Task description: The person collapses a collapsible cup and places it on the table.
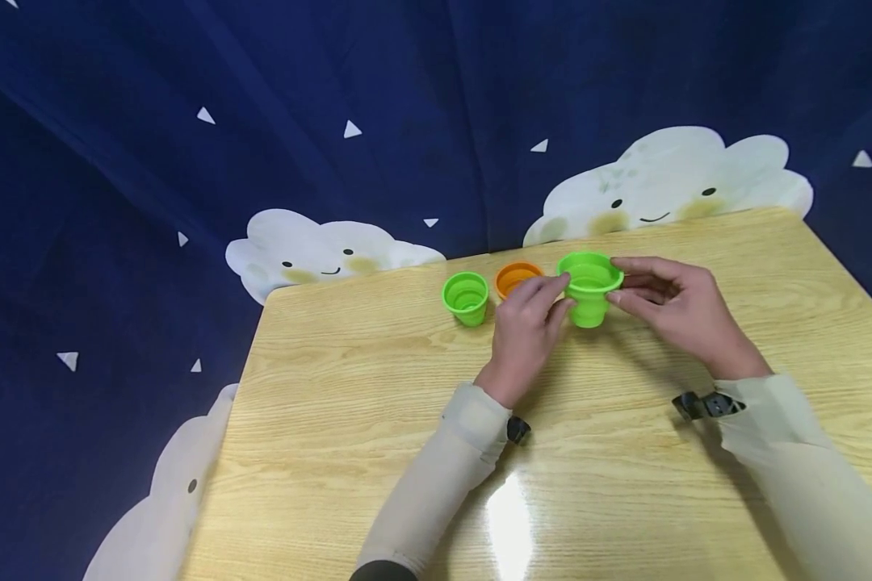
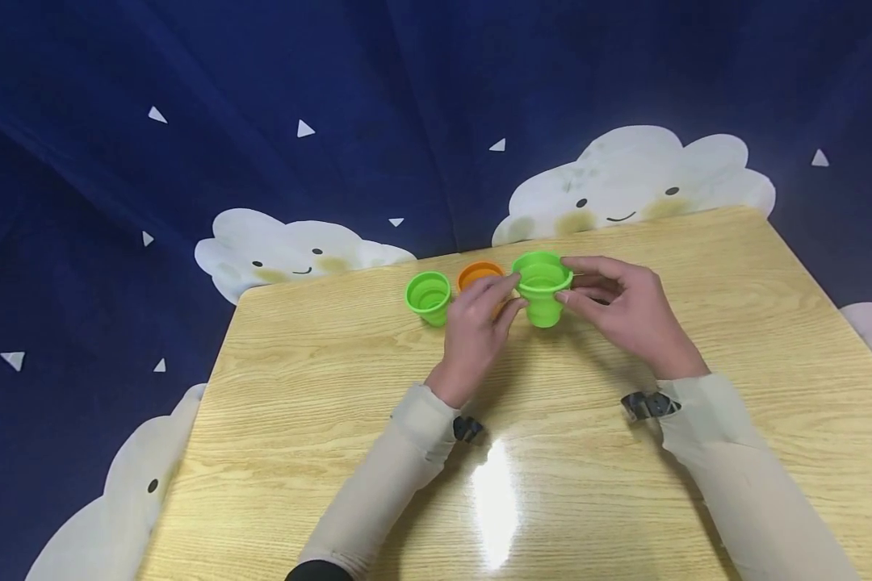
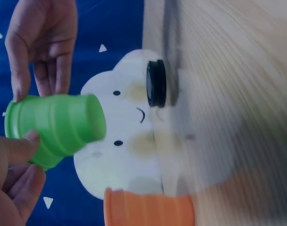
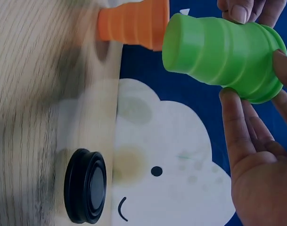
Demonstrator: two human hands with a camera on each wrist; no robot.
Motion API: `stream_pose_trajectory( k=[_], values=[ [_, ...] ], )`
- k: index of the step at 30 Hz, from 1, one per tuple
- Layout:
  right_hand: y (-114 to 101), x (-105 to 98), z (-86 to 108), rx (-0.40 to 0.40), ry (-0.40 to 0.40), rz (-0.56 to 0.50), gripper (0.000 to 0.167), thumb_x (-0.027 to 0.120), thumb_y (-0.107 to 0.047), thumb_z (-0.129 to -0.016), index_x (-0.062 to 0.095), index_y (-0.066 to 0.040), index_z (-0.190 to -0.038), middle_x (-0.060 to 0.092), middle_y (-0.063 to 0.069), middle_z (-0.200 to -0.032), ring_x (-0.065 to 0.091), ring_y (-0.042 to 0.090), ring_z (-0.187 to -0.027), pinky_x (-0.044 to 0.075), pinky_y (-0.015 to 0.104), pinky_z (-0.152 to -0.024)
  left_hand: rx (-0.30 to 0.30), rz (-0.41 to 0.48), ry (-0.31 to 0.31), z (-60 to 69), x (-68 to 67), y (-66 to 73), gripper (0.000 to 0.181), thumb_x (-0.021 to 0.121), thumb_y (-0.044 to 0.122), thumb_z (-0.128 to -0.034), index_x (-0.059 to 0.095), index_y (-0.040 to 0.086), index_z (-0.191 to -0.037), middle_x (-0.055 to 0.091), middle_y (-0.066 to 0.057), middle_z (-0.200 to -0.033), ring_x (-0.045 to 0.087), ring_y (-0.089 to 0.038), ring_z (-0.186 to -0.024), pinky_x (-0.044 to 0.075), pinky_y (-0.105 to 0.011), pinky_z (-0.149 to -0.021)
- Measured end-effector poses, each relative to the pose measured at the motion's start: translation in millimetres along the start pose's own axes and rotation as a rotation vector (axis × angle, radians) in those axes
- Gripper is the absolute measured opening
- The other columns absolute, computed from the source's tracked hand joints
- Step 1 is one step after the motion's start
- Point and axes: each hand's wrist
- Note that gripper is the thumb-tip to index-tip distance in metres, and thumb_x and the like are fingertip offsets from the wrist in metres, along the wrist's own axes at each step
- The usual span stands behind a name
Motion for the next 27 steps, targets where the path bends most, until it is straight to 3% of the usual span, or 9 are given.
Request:
stream_pose_trajectory(
  k=[7,14,21,27],
  values=[
    [-7,6,4.0,-0.065,-0.011,-0.067,0.033,0.076,0.009,-0.085,0.071,0.005,-0.117,0.069,0.016,-0.116,0.071,0.012,-0.092,0.056,0.021,-0.08,0.082,-0.107,0.028,5.4,-12.6,-3.7,0.03,0.075,0.021,-0.0926,0.074,0.004,-0.118,0.067,-0.011,-0.108,0.066,-0.02,-0.101,0.047,-0.022,-0.099],
    [-10,9,7.6,-0.07,-0.003,-0.085,0.033,0.076,0.01,-0.084,0.071,0.005,-0.116,0.069,0.017,-0.115,0.071,0.012,-0.092,0.057,0.021,-0.079,0.155,-0.106,0.05,5.1,-19.1,-6.3,0.032,0.077,0.019,-0.0903,0.074,0.004,-0.119,0.066,-0.018,-0.12,0.064,-0.026,-0.114,0.041,-0.027,-0.108],
    [-12,10,9.4,-0.091,-0.007,-0.096,0.033,0.077,0.01,-0.083,0.071,0.006,-0.115,0.069,0.018,-0.114,0.071,0.013,-0.093,0.057,0.022,-0.08,0.307,-0.162,-0.015,4.8,-24.2,-10.6,0.03,0.073,0.014,-0.0941,0.072,0.005,-0.123,0.065,-0.018,-0.128,0.06,-0.028,-0.124,0.036,-0.029,-0.112],
    [-16,12,9.8,-0.117,-0.006,-0.057,0.034,0.078,0.009,-0.082,0.072,0.003,-0.115,0.069,0.015,-0.116,0.07,0.012,-0.095,0.056,0.022,-0.082,0.343,-0.159,-0.032,1.5,-30.4,-10.9,0.022,0.072,0.013,-0.0937,0.074,0.003,-0.114,0.069,-0.015,-0.12,0.063,-0.027,-0.119,0.036,-0.026,-0.111]
  ],
)
Point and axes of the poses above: each hand's wrist, its own z-axis away from the middle knuckle, its own x-axis out of the palm, y = z × x
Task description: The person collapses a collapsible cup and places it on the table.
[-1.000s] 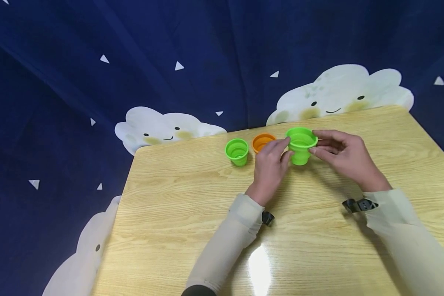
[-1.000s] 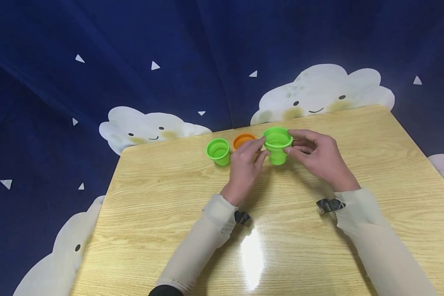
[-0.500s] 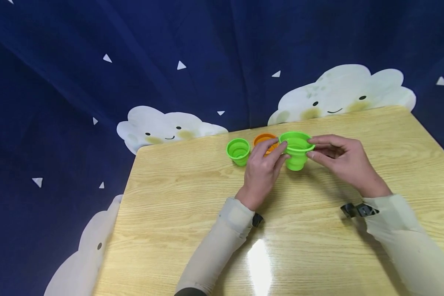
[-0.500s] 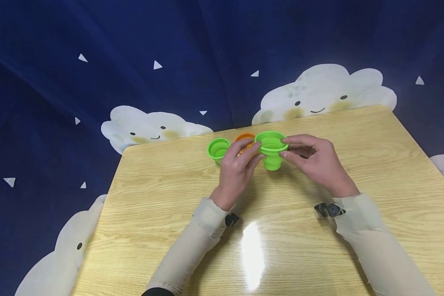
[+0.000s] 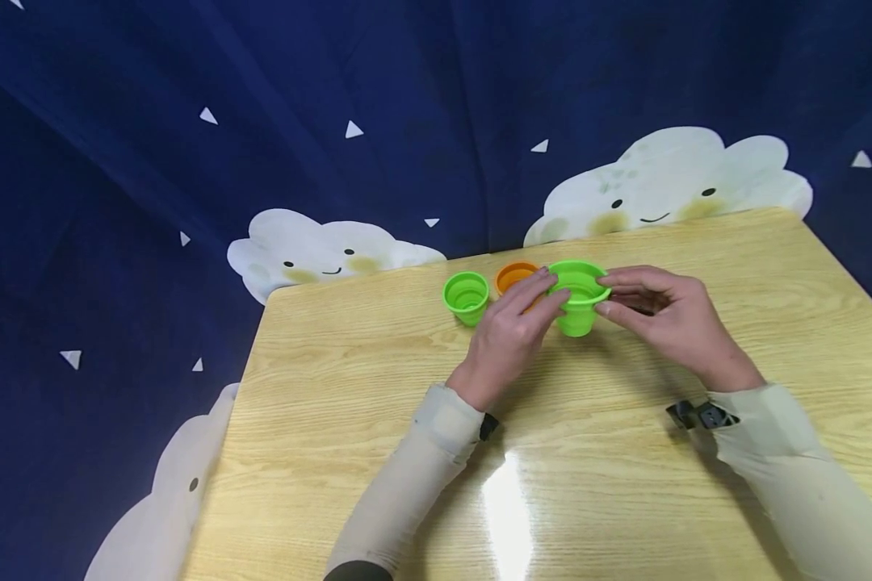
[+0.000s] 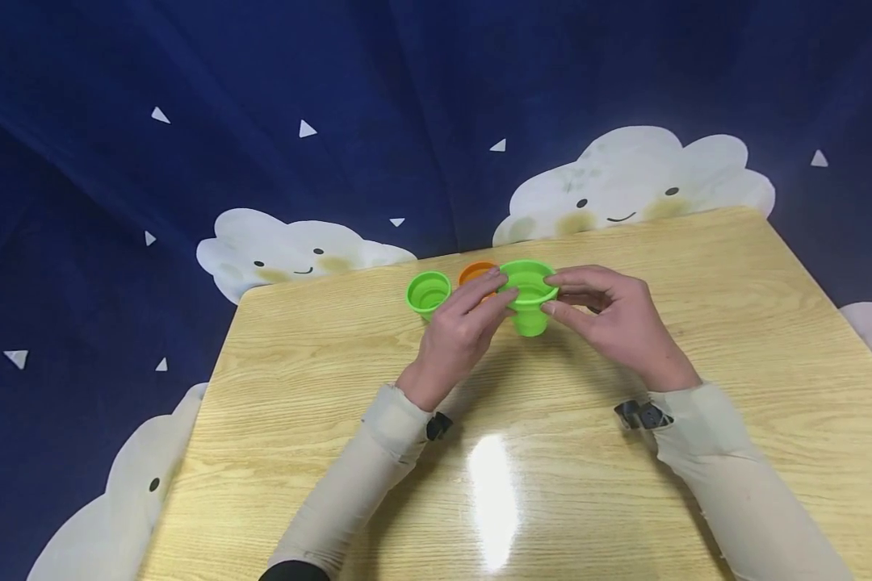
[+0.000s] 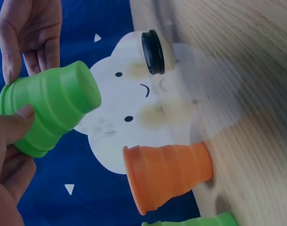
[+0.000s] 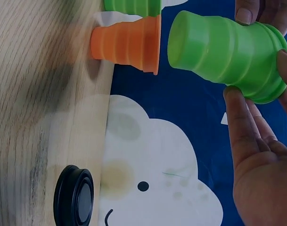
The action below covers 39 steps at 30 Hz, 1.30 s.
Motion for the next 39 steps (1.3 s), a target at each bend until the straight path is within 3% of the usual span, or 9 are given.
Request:
stream_pose_trajectory(
  k=[4,9,12,15,18,30,39],
  values=[
    [-2,2,-1.2,-0.046,0.016,0.085,0.036,0.082,0.006,-0.08,0.075,-0.002,-0.113,0.068,0.009,-0.12,0.067,0.009,-0.102,0.054,0.018,-0.085,-0.004,0.008,-0.012,-1.0,-1.8,-0.5,0.019,0.072,0.013,-0.094,0.074,0.003,-0.11,0.07,-0.014,-0.116,0.064,-0.026,-0.118,0.037,-0.025,-0.11],
    [-5,6,-5.2,-0.272,0.055,0.321,0.041,0.09,0.001,-0.07,0.078,-0.004,-0.108,0.067,0.009,-0.126,0.064,0.022,-0.112,0.046,0.012,-0.092,-0.023,-0.004,-0.033,0.7,-1.3,-0.8,0.016,0.071,0.013,-0.0948,0.074,0.003,-0.107,0.07,-0.013,-0.115,0.064,-0.026,-0.117,0.036,-0.024,-0.11],
    [-7,9,-8.2,-0.446,0.069,0.417,0.032,0.085,-0.022,-0.083,0.078,-0.001,-0.105,0.067,0.016,-0.125,0.062,0.036,-0.115,0.041,0.017,-0.103,-0.032,-0.011,-0.038,1.1,-0.9,-1.5,0.016,0.07,0.013,-0.0952,0.074,0.003,-0.107,0.07,-0.013,-0.115,0.064,-0.025,-0.117,0.036,-0.024,-0.11],
    [-10,13,-9.5,-0.578,0.071,0.517,0.046,0.069,-0.043,-0.095,0.078,0.001,-0.104,0.066,0.019,-0.124,0.06,0.039,-0.117,0.04,0.029,-0.109,-0.033,-0.013,-0.037,0.3,-1.4,-1.8,0.016,0.071,0.013,-0.0952,0.074,0.003,-0.107,0.07,-0.013,-0.115,0.064,-0.025,-0.117,0.036,-0.024,-0.11],
    [-10,16,-9.2,-0.653,0.074,0.618,0.049,0.06,-0.045,-0.1,0.078,0.0,-0.104,0.068,0.019,-0.121,0.061,0.04,-0.116,0.046,0.039,-0.105,-0.022,-0.025,-0.031,-1.3,-2.1,-1.2,0.015,0.071,0.012,-0.0954,0.075,0.003,-0.107,0.07,-0.012,-0.114,0.064,-0.025,-0.117,0.036,-0.024,-0.11],
    [-13,18,-8.4,-0.737,0.041,0.745,0.046,0.051,-0.037,-0.105,0.076,0.001,-0.109,0.071,0.022,-0.109,0.065,0.044,-0.106,0.055,0.057,-0.084,-0.009,-0.047,-0.045,-0.8,-4.7,-0.6,0.015,0.071,0.013,-0.0952,0.074,0.002,-0.105,0.071,-0.012,-0.112,0.065,-0.026,-0.116,0.037,-0.025,-0.11],
    [-14,18,-6.6,-0.771,-0.015,0.832,0.042,0.045,-0.024,-0.105,0.073,0.006,-0.111,0.071,0.025,-0.106,0.07,0.043,-0.094,0.059,0.052,-0.071,0.026,-0.097,-0.098,-0.1,-6.4,-0.7,0.013,0.065,0.011,-0.0986,0.073,0.002,-0.105,0.073,-0.012,-0.111,0.067,-0.024,-0.113,0.042,-0.026,-0.104]
  ],
)
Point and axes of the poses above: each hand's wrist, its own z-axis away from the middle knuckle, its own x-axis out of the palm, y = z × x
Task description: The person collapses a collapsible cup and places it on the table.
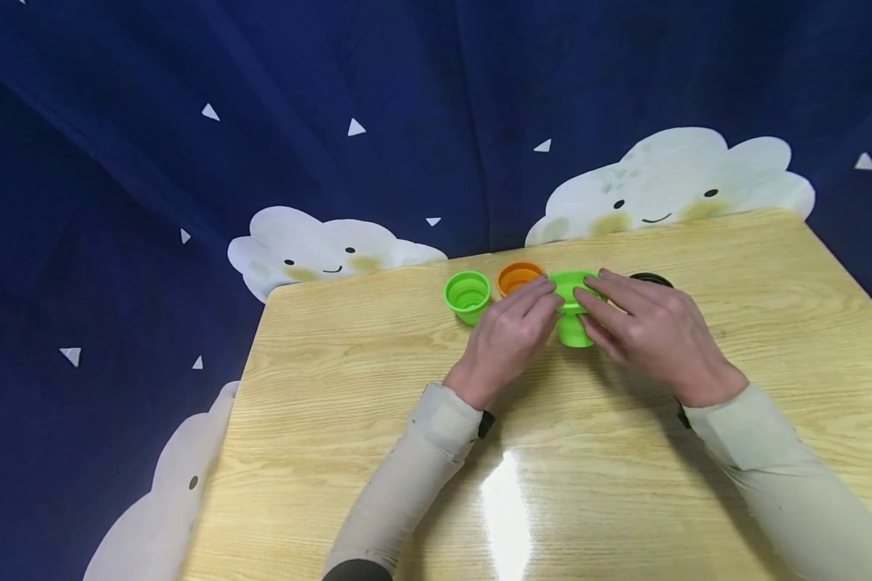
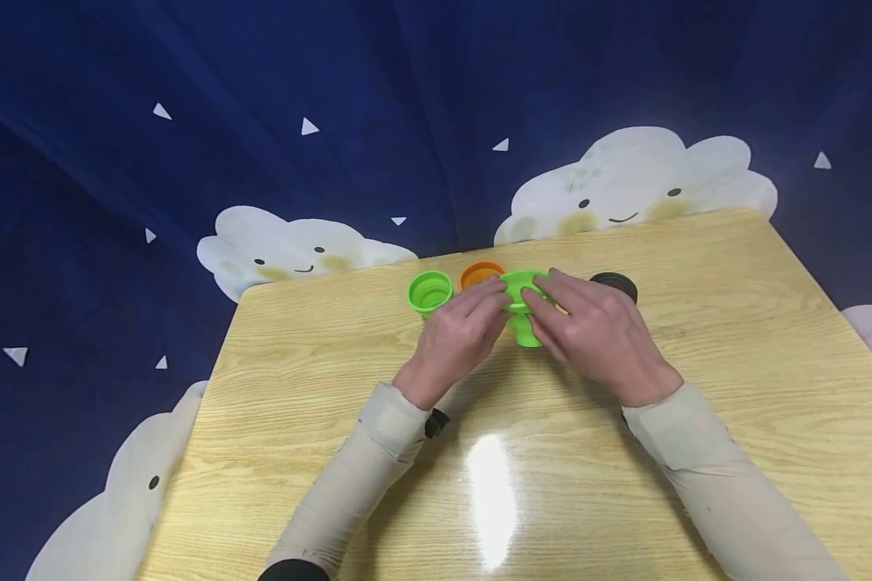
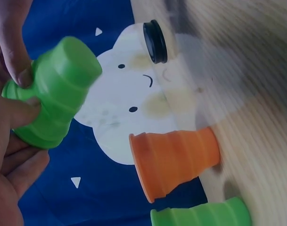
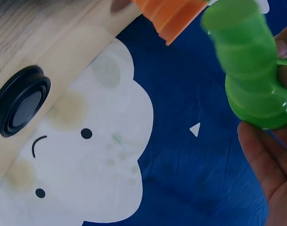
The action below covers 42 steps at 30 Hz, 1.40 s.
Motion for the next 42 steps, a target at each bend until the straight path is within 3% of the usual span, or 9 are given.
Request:
stream_pose_trajectory(
  k=[6,12,18,23,27,31,34,38,42],
  values=[
    [1,-4,3.2,-0.001,-0.117,-0.002,0.045,0.04,-0.026,-0.109,0.066,0.008,-0.123,0.07,0.025,-0.111,0.071,0.039,-0.092,0.06,0.05,-0.073,0.016,0.003,-0.041,1.2,-2.4,-2.0,0.018,0.061,0.01,-0.1007,0.071,0.001,-0.112,0.072,-0.013,-0.116,0.066,-0.023,-0.114,0.044,-0.026,-0.103],
    [1,-2,5.0,-0.012,-0.08,-0.017,0.043,0.041,-0.025,-0.11,0.059,0.011,-0.125,0.072,0.022,-0.106,0.071,0.033,-0.077,0.06,0.047,-0.06,0.012,0.015,-0.07,1.7,-5.3,-2.5,0.023,0.055,0.007,-0.1031,0.067,0.0,-0.121,0.07,-0.013,-0.12,0.066,-0.021,-0.113,0.045,-0.026,-0.103],
    [2,3,9.6,0.005,-0.087,-0.017,0.042,0.033,-0.02,-0.112,0.056,0.01,-0.13,0.071,0.021,-0.108,0.071,0.031,-0.074,0.059,0.046,-0.06,0.003,0.02,-0.073,3.4,-2.4,-2.2,0.026,0.056,0.009,-0.1034,0.066,-0.001,-0.125,0.071,-0.012,-0.117,0.069,-0.02,-0.108,0.05,-0.024,-0.096],
    [1,10,11.4,0.028,-0.055,-0.026,0.043,0.027,-0.015,-0.113,0.057,0.011,-0.129,0.072,0.023,-0.105,0.071,0.033,-0.074,0.059,0.047,-0.059,-0.007,0.033,-0.04,3.5,1.2,-0.8,0.027,0.057,0.01,-0.1026,0.066,-0.003,-0.124,0.073,-0.012,-0.114,0.071,-0.02,-0.102,0.053,-0.023,-0.091],
    [0,12,10.4,0.038,-0.033,-0.03,0.042,0.029,-0.014,-0.112,0.058,0.011,-0.128,0.072,0.022,-0.102,0.071,0.033,-0.074,0.058,0.047,-0.057,-0.027,0.099,-0.005,1.4,2.3,-0.3,0.022,0.057,0.006,-0.1005,0.065,-0.001,-0.12,0.074,-0.009,-0.106,0.072,-0.018,-0.093,0.055,-0.021,-0.086],
    [0,12,9.3,0.082,-0.016,-0.071,0.043,0.034,-0.021,-0.112,0.061,0.009,-0.124,0.072,0.02,-0.096,0.07,0.03,-0.069,0.057,0.045,-0.053,-0.089,0.236,0.034,0.1,1.1,-0.8,0.014,0.063,0.009,-0.0984,0.063,0.0,-0.11,0.072,-0.007,-0.096,0.069,-0.016,-0.081,0.055,-0.018,-0.079],
    [0,12,9.8,0.171,-0.006,-0.173,0.046,0.039,-0.03,-0.111,0.064,0.007,-0.123,0.072,0.02,-0.098,0.071,0.03,-0.072,0.058,0.045,-0.057,-0.168,0.433,0.078,1.0,-0.3,-2.9,0.015,0.07,0.01,-0.0952,0.064,0.0,-0.105,0.072,-0.009,-0.095,0.068,-0.013,-0.079,0.053,-0.014,-0.074],
    [-1,11,10.6,0.349,-0.003,-0.291,0.025,0.061,-0.008,-0.101,0.068,0.004,-0.122,0.073,0.02,-0.1,0.072,0.029,-0.075,0.058,0.044,-0.061,-0.214,0.707,0.132,2.7,-0.5,-6.1,0.01,0.073,0.005,-0.0919,0.067,0.0,-0.099,0.073,-0.013,-0.103,0.069,-0.013,-0.1,0.055,-0.017,-0.079],
    [-3,8,9.4,0.514,-0.018,-0.33,0.031,0.069,0.009,-0.089,0.07,0.004,-0.12,0.074,0.021,-0.1,0.072,0.029,-0.075,0.055,0.036,-0.064,-0.236,0.867,0.146,5.7,0.6,-7.2,0.009,0.073,0.001,-0.088,0.07,-0.001,-0.096,0.073,-0.017,-0.109,0.063,-0.017,-0.118,0.055,-0.026,-0.088]
  ],
)
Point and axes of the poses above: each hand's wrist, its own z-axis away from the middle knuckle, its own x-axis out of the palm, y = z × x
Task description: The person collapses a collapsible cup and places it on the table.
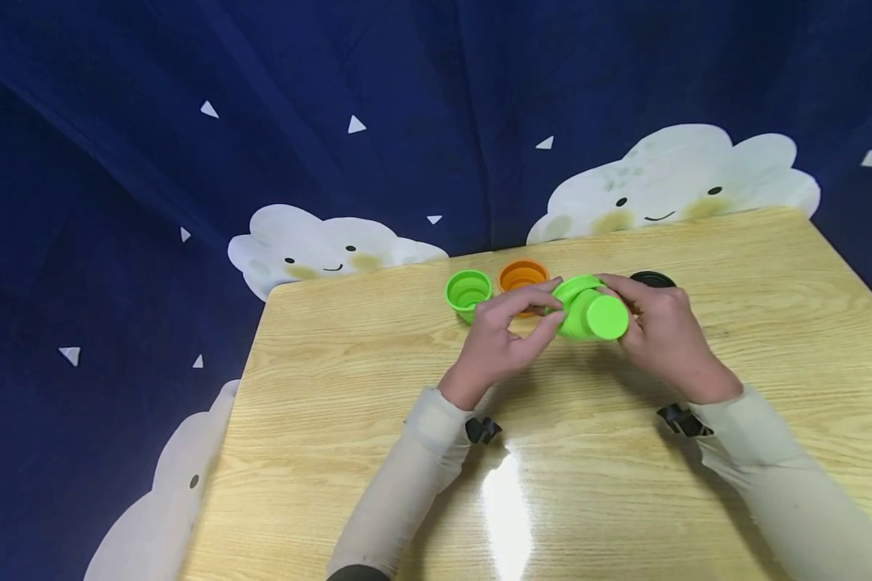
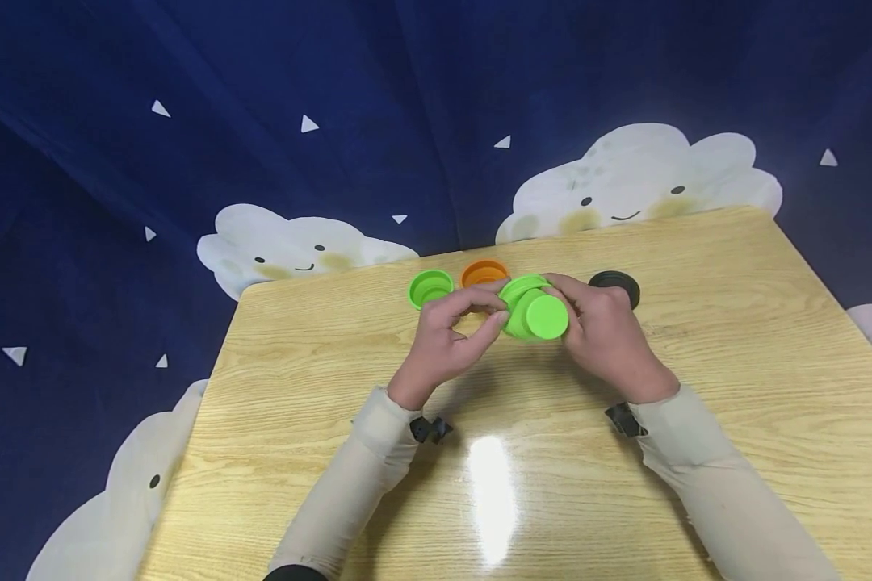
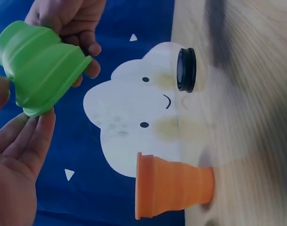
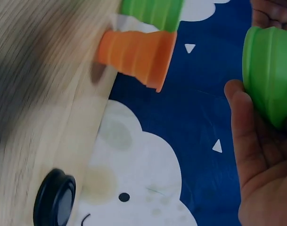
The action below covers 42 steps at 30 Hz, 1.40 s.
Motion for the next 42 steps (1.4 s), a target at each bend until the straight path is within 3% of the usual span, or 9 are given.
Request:
stream_pose_trajectory(
  k=[5,7,21,25,28,31,35,38,42],
  values=[
    [-2,-3,-2.6,0.152,0.013,-0.09,0.031,0.064,0.012,-0.09,0.07,0.005,-0.12,0.073,0.021,-0.105,0.07,0.034,-0.092,0.044,0.008,-0.081,-0.005,0.043,0.013,1.1,1.1,-0.8,0.018,0.083,0.0,-0.079,0.075,-0.003,-0.095,0.071,-0.021,-0.113,0.064,-0.025,-0.119,0.054,-0.031,-0.095],
    [-2,-4,-3.4,0.178,0.01,-0.112,0.034,0.062,0.015,-0.089,0.07,0.004,-0.12,0.072,0.021,-0.107,0.069,0.035,-0.097,0.039,0.004,-0.082,-0.003,0.042,0.013,0.7,1.9,-0.4,0.021,0.086,0.001,-0.0774,0.076,-0.004,-0.096,0.069,-0.022,-0.117,0.064,-0.026,-0.118,0.053,-0.033,-0.097],
    [-1,-5,-3.5,0.17,0.024,-0.084,0.038,0.063,0.017,-0.085,0.071,0.003,-0.119,0.073,0.02,-0.106,0.069,0.035,-0.096,0.04,0.006,-0.082,-0.008,0.009,-0.012,0.4,1.6,2.6,0.02,0.085,0.002,-0.0792,0.078,-0.004,-0.097,0.067,-0.02,-0.124,0.067,-0.014,-0.109,0.055,-0.027,-0.09],
    [1,-4,-2.9,0.158,0.031,-0.047,0.036,0.063,0.016,-0.086,0.07,0.005,-0.119,0.073,0.021,-0.104,0.071,0.035,-0.091,0.053,0.027,-0.079,-0.021,0.014,-0.006,-0.7,2.6,3.3,0.021,0.085,0.0,-0.0783,0.078,-0.004,-0.097,0.069,-0.02,-0.12,0.067,-0.018,-0.11,0.054,-0.028,-0.093],
    [1,-3,-2.0,0.163,0.037,-0.037,0.035,0.063,0.015,-0.086,0.07,0.006,-0.119,0.073,0.023,-0.103,0.071,0.035,-0.086,0.054,0.041,-0.074,-0.039,-0.005,0.0,-1.2,3.8,4.1,0.021,0.085,0.0,-0.0781,0.078,-0.003,-0.098,0.07,-0.019,-0.116,0.067,-0.019,-0.11,0.053,-0.027,-0.095],
    [1,-2,-1.4,0.171,0.047,-0.046,0.033,0.065,0.013,-0.088,0.07,0.006,-0.119,0.073,0.023,-0.103,0.071,0.031,-0.083,0.053,0.024,-0.075,-0.052,-0.063,0.001,-2.0,4.9,5.6,0.02,0.086,0.003,-0.0786,0.079,-0.001,-0.097,0.072,-0.018,-0.112,0.068,-0.019,-0.107,0.052,-0.024,-0.095],
    [1,-1,-0.7,0.167,0.059,-0.079,0.028,0.065,0.009,-0.092,0.07,0.006,-0.12,0.073,0.021,-0.1,0.068,0.011,-0.077,0.043,0.004,-0.07,-0.06,-0.162,-0.001,-3.7,7.1,7.2,0.017,0.086,0.007,-0.0798,0.08,0.0,-0.094,0.073,-0.015,-0.108,0.07,-0.018,-0.101,0.051,-0.019,-0.091],
    [0,0,-0.5,0.167,0.057,-0.107,0.026,0.064,0.005,-0.095,0.069,0.007,-0.12,0.073,0.022,-0.099,0.062,-0.003,-0.072,0.045,0.004,-0.063,-0.071,-0.196,0.009,-4.1,9.2,6.8,0.016,0.086,0.007,-0.08,0.08,0.001,-0.093,0.074,-0.015,-0.106,0.071,-0.017,-0.097,0.052,-0.016,-0.086],
    [0,1,0.4,0.197,0.045,-0.129,0.026,0.062,0.001,-0.097,0.069,0.006,-0.122,0.073,0.022,-0.099,0.061,-0.005,-0.068,0.046,0.007,-0.059,-0.105,-0.184,0.031,-3.6,11.6,6.7,0.017,0.087,0.007,-0.0789,0.08,0.0,-0.093,0.074,-0.014,-0.104,0.071,-0.014,-0.091,0.052,-0.016,-0.084]
  ],
)
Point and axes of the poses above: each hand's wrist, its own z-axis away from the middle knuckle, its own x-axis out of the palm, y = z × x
